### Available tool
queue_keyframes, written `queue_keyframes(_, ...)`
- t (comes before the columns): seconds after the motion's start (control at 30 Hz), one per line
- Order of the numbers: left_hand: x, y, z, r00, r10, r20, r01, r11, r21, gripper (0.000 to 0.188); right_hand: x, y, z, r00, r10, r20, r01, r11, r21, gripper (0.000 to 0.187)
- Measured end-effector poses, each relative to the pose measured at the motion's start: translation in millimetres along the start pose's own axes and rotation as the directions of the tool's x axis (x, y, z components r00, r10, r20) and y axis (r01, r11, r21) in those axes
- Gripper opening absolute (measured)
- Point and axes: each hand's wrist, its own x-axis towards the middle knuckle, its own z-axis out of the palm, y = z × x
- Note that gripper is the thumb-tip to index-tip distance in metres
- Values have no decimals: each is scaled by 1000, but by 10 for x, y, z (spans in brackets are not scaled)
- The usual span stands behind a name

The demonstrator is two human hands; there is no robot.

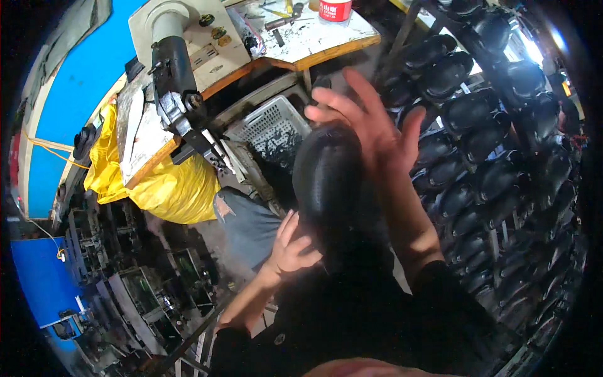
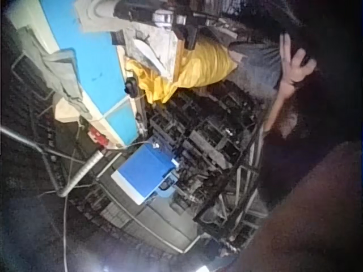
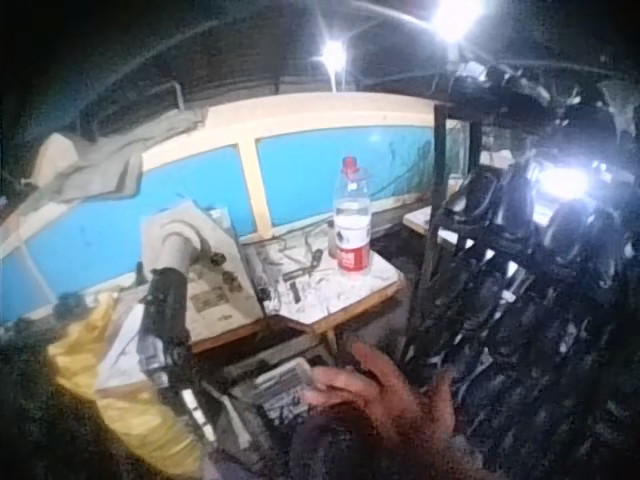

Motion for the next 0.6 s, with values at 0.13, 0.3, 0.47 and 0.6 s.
queue_keyframes(0.13, 44, -17, -43, 962, 273, 12, -267, 929, 255, 39, -126, -91, 108, 996, -65, 68, 65, 998, -5, 111)
queue_keyframes(0.3, 179, 29, -99, 979, 195, -51, -192, 980, 59, 42, -183, -131, 226, 994, -98, 48, 105, 980, -169, 104)
queue_keyframes(0.47, 515, 445, -300, 621, -559, 549, 688, 53, -724, 66, -417, -395, -51, 982, -98, -161, 48, 956, -290, 96)
queue_keyframes(0.6, 398, 201, 159, 985, -98, 141, 171, 564, -808, 68, -1098, -966, -152, 984, -80, -157, -25, 821, -571, 87)
